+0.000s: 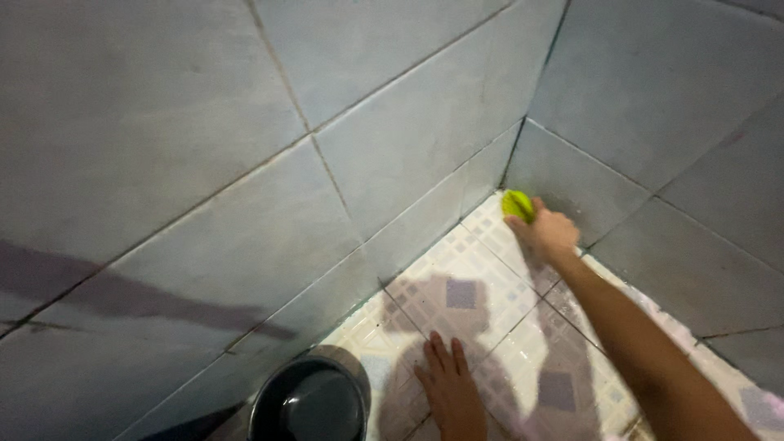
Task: The person sprays bathroom cleaner across the tiled floor and then scrubs the tiles using a brush and a sponge.
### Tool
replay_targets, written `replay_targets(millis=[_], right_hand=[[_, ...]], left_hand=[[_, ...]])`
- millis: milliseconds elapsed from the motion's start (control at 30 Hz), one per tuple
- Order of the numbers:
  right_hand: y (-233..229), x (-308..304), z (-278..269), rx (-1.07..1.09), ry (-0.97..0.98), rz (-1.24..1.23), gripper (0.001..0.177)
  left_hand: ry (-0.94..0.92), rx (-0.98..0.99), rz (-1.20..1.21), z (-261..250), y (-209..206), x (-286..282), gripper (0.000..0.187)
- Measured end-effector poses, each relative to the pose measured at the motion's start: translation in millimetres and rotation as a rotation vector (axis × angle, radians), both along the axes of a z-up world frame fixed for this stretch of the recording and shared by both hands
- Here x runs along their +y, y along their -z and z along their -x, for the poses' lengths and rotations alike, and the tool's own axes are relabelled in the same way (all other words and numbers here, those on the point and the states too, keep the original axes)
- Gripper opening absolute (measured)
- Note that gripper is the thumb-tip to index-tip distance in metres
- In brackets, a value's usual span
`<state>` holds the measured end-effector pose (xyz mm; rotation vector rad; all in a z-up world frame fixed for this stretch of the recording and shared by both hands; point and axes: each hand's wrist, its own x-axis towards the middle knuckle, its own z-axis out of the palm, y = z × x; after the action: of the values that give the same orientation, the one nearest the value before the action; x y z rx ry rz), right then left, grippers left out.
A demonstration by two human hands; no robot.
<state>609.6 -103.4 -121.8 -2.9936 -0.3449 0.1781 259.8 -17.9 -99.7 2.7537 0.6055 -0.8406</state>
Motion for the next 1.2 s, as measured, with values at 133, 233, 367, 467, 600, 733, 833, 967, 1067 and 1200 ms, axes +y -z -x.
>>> replay_targets(millis=[133, 233, 367, 467, 600, 733, 833, 967, 1067, 1200], right_hand=[[7.0, -81.6, 43.9, -0.011, 0.019, 0.024, 0.103], [-3.4, -133.2, 78.0, 0.111, 0.096, 0.091, 0.1], [-4.7, -108.3, 76.7, 0.052, 0.113, 0.048, 0.098], [3.2, -67.3, 49.8, -0.066, 0.032, 0.152, 0.076], [19.0, -9.4, 7.9, -0.133, -0.026, 0.185, 0.074], [22.6, 3.2, -12.4, -0.117, -0.052, 0.162, 0.079], [13.8, -34.0, -0.3, -0.026, -0.046, 0.141, 0.089], [-6.2, -115.6, 54.3, 0.167, 0.035, 0.082, 0.106], [-11.8, -126.9, 67.4, 0.183, 0.104, 0.138, 0.109], [2.0, -94.9, 52.3, 0.109, 0.118, 0.142, 0.105]], left_hand=[[0.045, -0.101, -0.134, 6.0, 17.2, -2.5, 0.082], [0.019, -0.069, -0.091, 3.1, 27.6, -6.1, 0.083], [0.014, -0.117, -0.159, 2.2, 39.5, -10.6, 0.075], [0.014, -0.122, -0.146, 4.7, 41.9, -9.2, 0.07], [-0.004, -0.102, -0.128, 0.4, 31.5, -6.4, 0.07], [-0.003, -0.036, -0.046, 3.6, -0.8, 6.8, 0.074], [0.036, 0.118, 0.045, 2.3, -18.1, 10.0, 0.088], [0.021, 0.051, -0.031, 1.5, 0.0, 3.7, 0.085], [0.01, -0.017, -0.093, 1.3, 18.4, -2.9, 0.08], [0.004, -0.068, -0.07, 5.5, 16.6, -2.6, 0.08]])
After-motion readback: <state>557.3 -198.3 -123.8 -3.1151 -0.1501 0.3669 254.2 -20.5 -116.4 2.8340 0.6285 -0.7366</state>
